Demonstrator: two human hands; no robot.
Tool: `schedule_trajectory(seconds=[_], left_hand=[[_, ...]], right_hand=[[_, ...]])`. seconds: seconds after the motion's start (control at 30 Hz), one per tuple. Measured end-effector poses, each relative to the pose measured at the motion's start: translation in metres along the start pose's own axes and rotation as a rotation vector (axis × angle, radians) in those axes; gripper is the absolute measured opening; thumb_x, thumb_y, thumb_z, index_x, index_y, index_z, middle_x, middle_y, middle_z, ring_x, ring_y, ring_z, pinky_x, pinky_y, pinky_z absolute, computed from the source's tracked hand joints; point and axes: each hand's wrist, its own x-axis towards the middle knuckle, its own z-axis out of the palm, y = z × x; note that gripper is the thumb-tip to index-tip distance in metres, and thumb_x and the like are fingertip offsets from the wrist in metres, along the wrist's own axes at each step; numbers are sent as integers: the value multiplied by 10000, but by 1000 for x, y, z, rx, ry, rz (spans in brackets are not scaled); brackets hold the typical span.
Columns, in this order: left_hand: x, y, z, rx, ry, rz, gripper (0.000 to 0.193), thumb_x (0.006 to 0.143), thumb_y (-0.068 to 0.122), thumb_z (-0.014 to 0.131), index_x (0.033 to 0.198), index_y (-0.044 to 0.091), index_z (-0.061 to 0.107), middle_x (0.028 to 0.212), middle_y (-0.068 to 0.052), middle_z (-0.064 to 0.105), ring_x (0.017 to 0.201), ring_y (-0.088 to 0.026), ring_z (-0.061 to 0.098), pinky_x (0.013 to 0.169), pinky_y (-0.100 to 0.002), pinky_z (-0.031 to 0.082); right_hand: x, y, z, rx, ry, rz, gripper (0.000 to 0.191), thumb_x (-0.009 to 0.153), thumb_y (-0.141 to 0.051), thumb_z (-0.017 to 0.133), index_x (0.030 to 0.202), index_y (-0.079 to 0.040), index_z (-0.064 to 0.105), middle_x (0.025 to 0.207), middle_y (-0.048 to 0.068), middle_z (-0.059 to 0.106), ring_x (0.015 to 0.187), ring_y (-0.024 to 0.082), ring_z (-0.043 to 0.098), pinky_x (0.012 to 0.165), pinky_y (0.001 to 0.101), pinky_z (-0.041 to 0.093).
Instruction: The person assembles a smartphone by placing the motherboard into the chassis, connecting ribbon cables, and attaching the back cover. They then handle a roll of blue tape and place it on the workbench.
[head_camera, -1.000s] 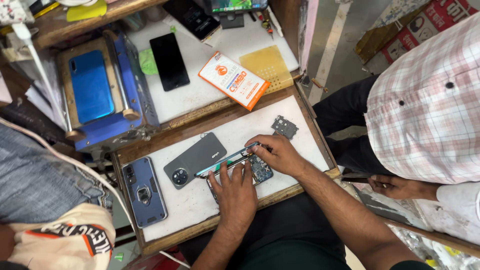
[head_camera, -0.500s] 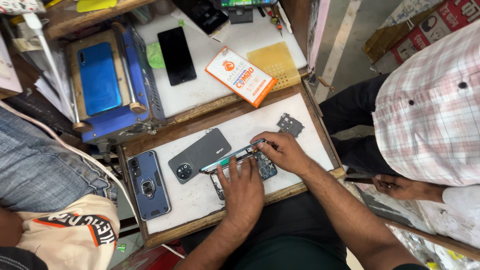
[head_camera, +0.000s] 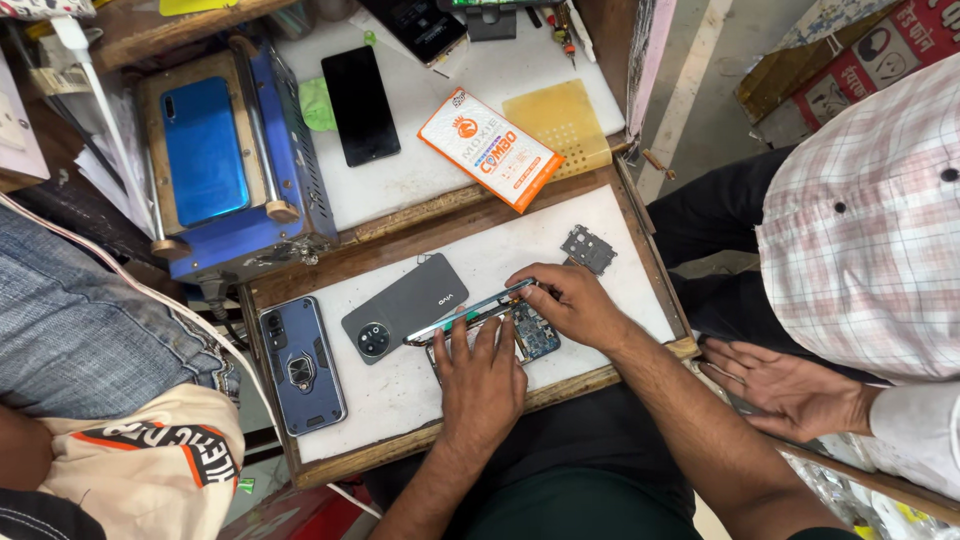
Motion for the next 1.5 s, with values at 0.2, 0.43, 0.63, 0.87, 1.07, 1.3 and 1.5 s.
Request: schedule_trajectory(seconds=[0.2,0.43,0.63,0.87,1.07,1.3,1.5], left_hand=[[3,1,2,60,-14,18,497,894,210,635,1349,9,625,1334,-203,561,1376,-452,363,1140,-713,218],[-7,1,-4,24,-5,31,526,908,184,620,1399,4,566,1400,-190,557,1426,-390,388,1155,-702,205],[-14,4,-4,39,-24,97,513,905,184,633,1389,23,570,1434,-240,534,1411,-401,417,1153,-681,216],[-10,7,-3,22,-36,78,523,908,161,629,1407,17,571,1418,-236,559,1376,-385,466,1164,-653,234],[-12,4,-2,12,-17,69,474,898,137,623,1358,26,615,1356,-220,624,1350,-360,518,1175,-652,214],[-10,-1,1,29,-83,57,395,957,156,592,1324,16,636,1263,-195,671,1363,-353,517,1198,-656,183],[-11,-2,-1,2,-54,62,421,927,171,613,1313,5,625,1285,-196,670,1359,-346,500,1178,-675,170]], right_hand=[[0,2,0,-22,3,-7,189,992,-152,644,1130,-59,733,852,55,791,652,96,687,598,263,545],[-1,7,1,40,23,-51,201,1026,-160,611,1147,-47,725,895,49,799,712,77,709,644,247,572],[-3,11,1,70,22,-29,193,994,-134,639,1147,-50,722,910,48,806,700,67,699,621,240,557],[1,-3,0,-46,37,-67,263,897,-74,721,1160,-79,717,935,49,798,744,108,736,630,252,561],[3,-15,2,-144,-32,-25,367,828,-75,801,1182,-120,712,981,39,789,876,155,760,760,292,596],[10,-16,-1,-207,-105,42,380,796,-64,817,1158,-126,720,1007,32,786,941,174,767,842,302,607],[11,-18,-2,-236,-132,10,461,720,-15,827,1152,-141,727,1016,37,780,957,194,760,856,313,604]])
